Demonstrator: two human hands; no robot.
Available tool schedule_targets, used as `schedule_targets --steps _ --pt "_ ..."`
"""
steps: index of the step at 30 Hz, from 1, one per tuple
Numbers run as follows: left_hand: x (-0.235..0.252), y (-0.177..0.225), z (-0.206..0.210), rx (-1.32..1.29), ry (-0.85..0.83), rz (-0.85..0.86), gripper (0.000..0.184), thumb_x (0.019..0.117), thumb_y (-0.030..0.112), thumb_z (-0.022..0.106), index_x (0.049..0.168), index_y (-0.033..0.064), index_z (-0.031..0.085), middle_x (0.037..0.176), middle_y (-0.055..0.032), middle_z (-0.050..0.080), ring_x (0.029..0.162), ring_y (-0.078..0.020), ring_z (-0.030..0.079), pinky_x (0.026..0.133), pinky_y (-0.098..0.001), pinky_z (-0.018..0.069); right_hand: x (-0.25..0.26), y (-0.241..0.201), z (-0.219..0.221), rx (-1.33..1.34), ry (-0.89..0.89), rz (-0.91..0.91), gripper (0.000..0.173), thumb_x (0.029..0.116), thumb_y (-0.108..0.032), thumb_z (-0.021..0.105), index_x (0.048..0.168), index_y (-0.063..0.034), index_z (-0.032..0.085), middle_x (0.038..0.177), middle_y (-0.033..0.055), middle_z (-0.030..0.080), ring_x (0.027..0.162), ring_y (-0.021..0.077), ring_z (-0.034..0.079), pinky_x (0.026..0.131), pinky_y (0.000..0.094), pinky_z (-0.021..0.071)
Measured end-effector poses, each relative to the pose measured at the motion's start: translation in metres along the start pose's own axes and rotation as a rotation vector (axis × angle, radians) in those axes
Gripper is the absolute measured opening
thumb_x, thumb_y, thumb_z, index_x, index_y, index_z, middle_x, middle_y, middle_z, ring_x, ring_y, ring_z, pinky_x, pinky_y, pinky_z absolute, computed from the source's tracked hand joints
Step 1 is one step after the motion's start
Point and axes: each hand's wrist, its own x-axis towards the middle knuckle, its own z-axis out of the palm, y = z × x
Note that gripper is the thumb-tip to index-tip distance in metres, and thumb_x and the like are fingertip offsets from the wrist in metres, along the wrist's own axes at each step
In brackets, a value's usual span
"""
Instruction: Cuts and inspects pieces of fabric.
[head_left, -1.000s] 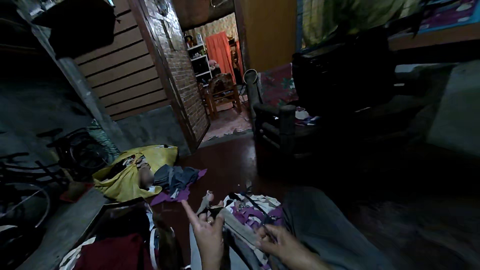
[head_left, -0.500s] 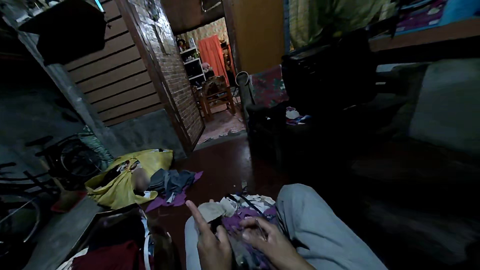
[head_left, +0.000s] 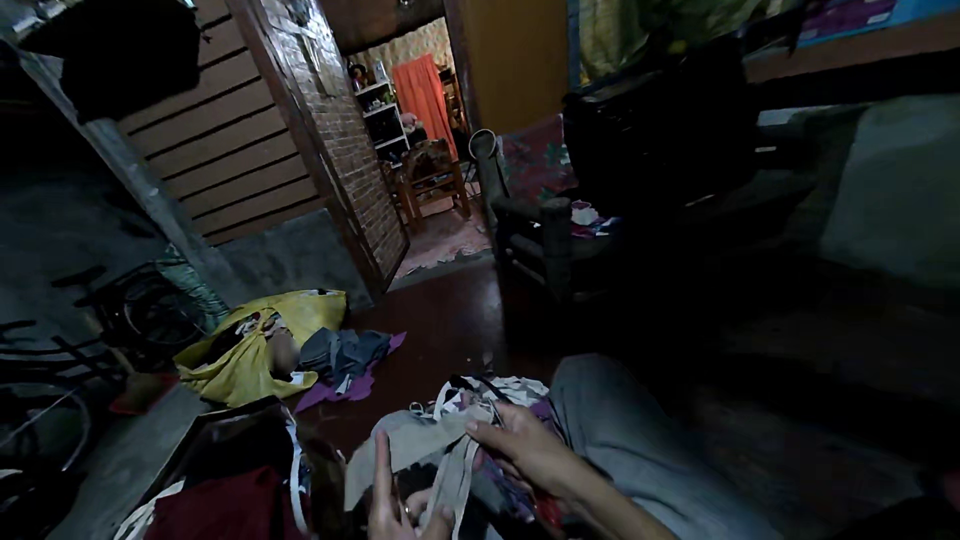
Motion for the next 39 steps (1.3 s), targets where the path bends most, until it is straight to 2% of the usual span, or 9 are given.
schedule_targets --steps 8,11,15,18,20,24,30,36,39 --pt "-0.024 -0.042 -0.059 0.304 0.196 -0.125 0.099 0.0822 0.003 0.08 0.162 0.0036 0.022 0.158 -0.0201 0.038 0.085 -0.0209 0.072 0.075 -0.0377 0.0635 0.02 0.049 -0.004 -0.112 -0.026 0.145 0.028 0.103 -0.036 0.061 0.118 -0.0123 0.064 0.079 0.0023 0.071 0.045 0.0062 0.048 0.042 0.0216 0.0371" --pt "-0.031 -0.085 -0.076 0.593 0.25 -0.226 0.085 0.082 0.015 0.08 0.155 0.0029 0.04 0.141 -0.0251 0.053 0.104 -0.0291 0.067 0.085 -0.0447 0.0596 0.032 0.107 -0.01 -0.215 -0.027 0.286 0.037 0.1032 -0.042 0.059 0.126 -0.0132 0.061 0.083 0.0026 0.071 0.047 0.0075 0.048 0.044 0.0239 0.04" --pt "-0.041 -0.102 -0.084 0.486 0.297 -0.262 0.079 0.0829 0.014 0.082 0.153 0.0067 0.046 0.149 -0.0202 0.049 0.097 -0.0241 0.069 0.076 -0.0395 0.0619 0.034 0.139 -0.008 -0.178 0.014 0.334 0.039 0.1027 -0.044 0.06 0.127 -0.0128 0.058 0.085 0.0033 0.071 0.045 0.0079 0.047 0.043 0.0246 0.0401" --pt "-0.046 -0.106 -0.088 0.431 0.343 -0.277 0.069 0.0851 0.008 0.078 0.149 0.0055 0.051 0.142 -0.0188 0.053 0.089 -0.0224 0.07 0.073 -0.038 0.0629 0.036 0.14 -0.009 -0.254 0.11 0.233 0.041 0.0997 -0.039 0.065 0.128 -0.0103 0.059 0.092 0.0059 0.07 0.057 0.011 0.055 0.051 0.029 0.0473" --pt "-0.048 -0.11 -0.089 0.404 0.373 -0.275 0.055 0.0884 0.004 0.073 0.141 0.0025 0.057 0.132 -0.018 0.06 0.076 -0.0205 0.071 0.068 -0.0371 0.064 0.038 0.147 -0.014 -0.37 0.196 0.087 0.051 0.0944 -0.037 0.072 0.133 -0.0069 0.057 0.109 0.0127 0.066 0.087 0.0214 0.065 0.077 0.0421 0.0574" --pt "-0.049 -0.11 -0.089 0.45 0.394 -0.242 0.039 0.0907 0.005 0.072 0.129 0.0037 0.068 0.121 -0.0127 0.067 0.07 -0.0173 0.07 0.065 -0.035 0.0636 0.033 0.15 -0.01 -0.771 0.302 -0.246 0.042 0.0994 -0.039 0.06 0.135 -0.0173 0.062 0.115 0.0048 0.067 0.097 0.0172 0.066 0.086 0.0411 0.0575" --pt "-0.051 -0.101 -0.099 0.67 0.34 -0.216 0.026 0.0966 0.023 0.069 0.119 0.0106 0.075 0.116 -0.0062 0.072 0.105 -0.0149 0.07 0.093 -0.038 0.0586 0.03 0.15 0.015 -0.955 0.138 -0.349 0.038 0.1008 -0.038 0.059 0.136 -0.0266 0.065 0.122 0.0095 0.065 0.106 0.0208 0.066 0.09 0.0425 0.0581" --pt "-0.047 -0.092 -0.101 0.452 0.334 -0.265 0.018 0.1015 0.019 0.062 0.103 0.0037 0.072 0.082 -0.0064 0.072 0.067 -0.018 0.07 0.063 -0.0367 0.0625 0.044 0.141 0.018 -0.943 0.135 -0.311 0.029 0.1031 -0.038 0.054 0.118 -0.0242 0.074 0.11 0.0064 0.067 0.104 0.02 0.065 0.093 0.0426 0.0544" --pt "-0.047 -0.091 -0.101 0.305 0.344 -0.304 0.02 0.1034 0.017 0.059 0.103 0.0001 0.07 0.077 -0.0103 0.07 0.062 -0.0214 0.068 0.059 -0.0374 0.0616 0.049 0.135 0.011 -0.914 0.126 -0.287 0.03 0.1042 -0.037 0.053 0.12 -0.0218 0.074 0.111 0.0071 0.066 0.104 0.0206 0.064 0.093 0.0433 0.0548"
